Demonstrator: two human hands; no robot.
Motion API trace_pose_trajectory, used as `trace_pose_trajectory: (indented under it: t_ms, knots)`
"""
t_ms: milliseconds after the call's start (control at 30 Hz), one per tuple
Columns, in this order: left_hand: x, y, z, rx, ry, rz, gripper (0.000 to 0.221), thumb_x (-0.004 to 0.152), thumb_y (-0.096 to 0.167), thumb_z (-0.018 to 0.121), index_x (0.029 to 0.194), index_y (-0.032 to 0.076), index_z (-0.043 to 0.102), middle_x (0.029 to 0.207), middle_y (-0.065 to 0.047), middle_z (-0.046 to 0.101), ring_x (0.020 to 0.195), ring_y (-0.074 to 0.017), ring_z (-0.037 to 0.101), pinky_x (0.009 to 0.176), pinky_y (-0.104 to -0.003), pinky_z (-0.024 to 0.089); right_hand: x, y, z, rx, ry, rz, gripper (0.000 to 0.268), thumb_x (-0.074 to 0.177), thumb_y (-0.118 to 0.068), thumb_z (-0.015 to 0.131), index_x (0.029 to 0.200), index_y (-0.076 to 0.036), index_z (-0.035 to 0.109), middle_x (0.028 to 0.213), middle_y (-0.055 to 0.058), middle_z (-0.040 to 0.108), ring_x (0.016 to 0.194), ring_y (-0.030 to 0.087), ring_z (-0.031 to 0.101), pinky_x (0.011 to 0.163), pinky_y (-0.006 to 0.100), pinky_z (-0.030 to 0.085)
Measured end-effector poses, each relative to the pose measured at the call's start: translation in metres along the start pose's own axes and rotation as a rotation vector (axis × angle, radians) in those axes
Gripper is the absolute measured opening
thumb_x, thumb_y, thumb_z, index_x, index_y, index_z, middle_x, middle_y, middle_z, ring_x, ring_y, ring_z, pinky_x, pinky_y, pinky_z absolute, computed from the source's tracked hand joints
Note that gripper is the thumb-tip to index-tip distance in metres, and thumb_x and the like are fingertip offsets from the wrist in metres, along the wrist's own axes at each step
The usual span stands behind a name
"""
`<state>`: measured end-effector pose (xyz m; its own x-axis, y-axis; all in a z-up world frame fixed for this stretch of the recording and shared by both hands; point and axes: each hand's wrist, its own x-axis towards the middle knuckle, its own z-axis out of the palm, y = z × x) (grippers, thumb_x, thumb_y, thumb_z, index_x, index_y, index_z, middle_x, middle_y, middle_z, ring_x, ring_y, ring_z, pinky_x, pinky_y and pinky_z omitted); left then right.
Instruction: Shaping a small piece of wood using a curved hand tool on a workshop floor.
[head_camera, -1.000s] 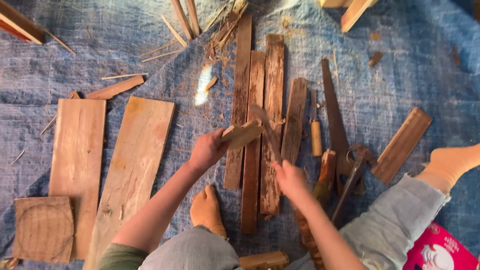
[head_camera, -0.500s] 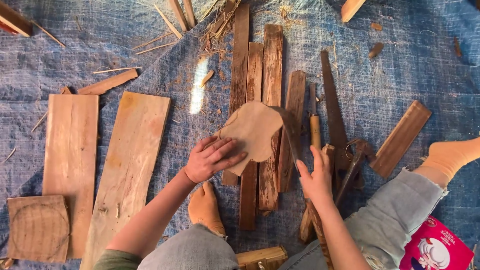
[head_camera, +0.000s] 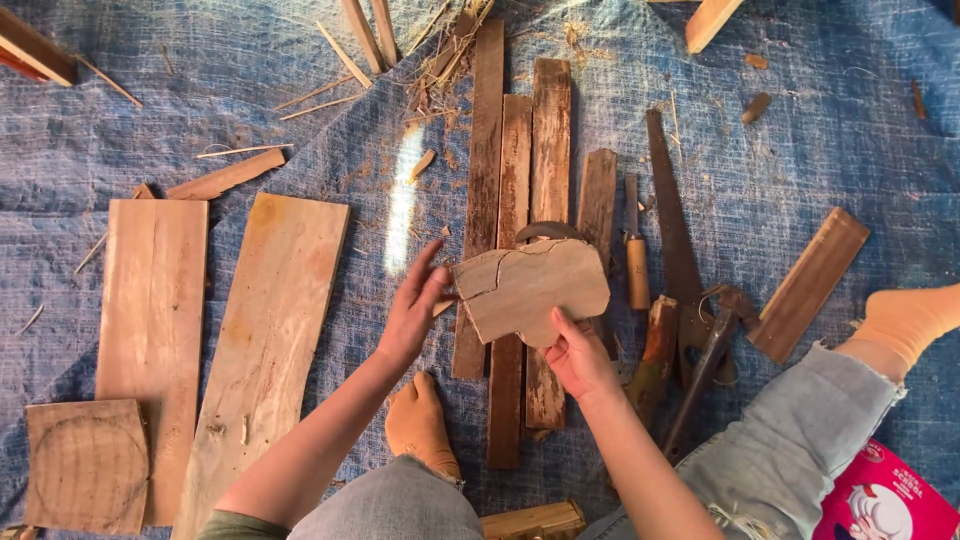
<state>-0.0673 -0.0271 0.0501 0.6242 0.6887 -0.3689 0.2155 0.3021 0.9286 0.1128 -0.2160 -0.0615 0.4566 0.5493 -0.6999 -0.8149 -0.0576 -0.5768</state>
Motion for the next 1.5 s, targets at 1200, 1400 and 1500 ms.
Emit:
trace_pose_trajectory:
  t_ms: [1200, 1400, 1500]
  knots:
    - [0.079, -0.021, -0.004, 0.699, -0.086, 0.624, 0.022, 0.088, 0.007, 0.073, 0.108, 0.000, 0.068, 0.095, -0.007, 0.066, 0.071, -0.0184, 0.063, 0.065, -0.032, 0.055, -0.101, -0.040, 0.002, -1.538, -0.023, -0.129, 0.046, 0.097, -0.033, 0.055, 0.140, -0.019, 0.050, 0.079, 0.001, 0.075, 0.062, 0.020, 0.070, 0.059, 0.034, 0.050]
    - [0.075, -0.013, 0.007, 0.758, 0.013, 0.668, 0.015, 0.088, 0.009, 0.076, 0.099, 0.001, 0.070, 0.086, -0.005, 0.069, 0.058, -0.0151, 0.061, 0.056, -0.031, 0.053, -0.107, -0.049, 0.008, -1.493, -0.081, -0.150, 0.036, 0.099, -0.029, 0.054, 0.133, -0.016, 0.052, 0.072, 0.000, 0.068, 0.053, 0.016, 0.063, 0.052, 0.033, 0.045]
    - [0.062, 0.017, 0.013, 0.711, 0.026, 0.717, 0.013, 0.087, 0.005, 0.077, 0.092, 0.003, 0.065, 0.079, -0.003, 0.062, 0.056, -0.0140, 0.054, 0.052, -0.030, 0.048, -0.118, -0.052, 0.003, -1.557, -0.060, -0.282, 0.049, 0.097, -0.029, 0.057, 0.140, -0.010, 0.045, 0.082, 0.007, 0.077, 0.061, 0.023, 0.074, 0.054, 0.038, 0.053]
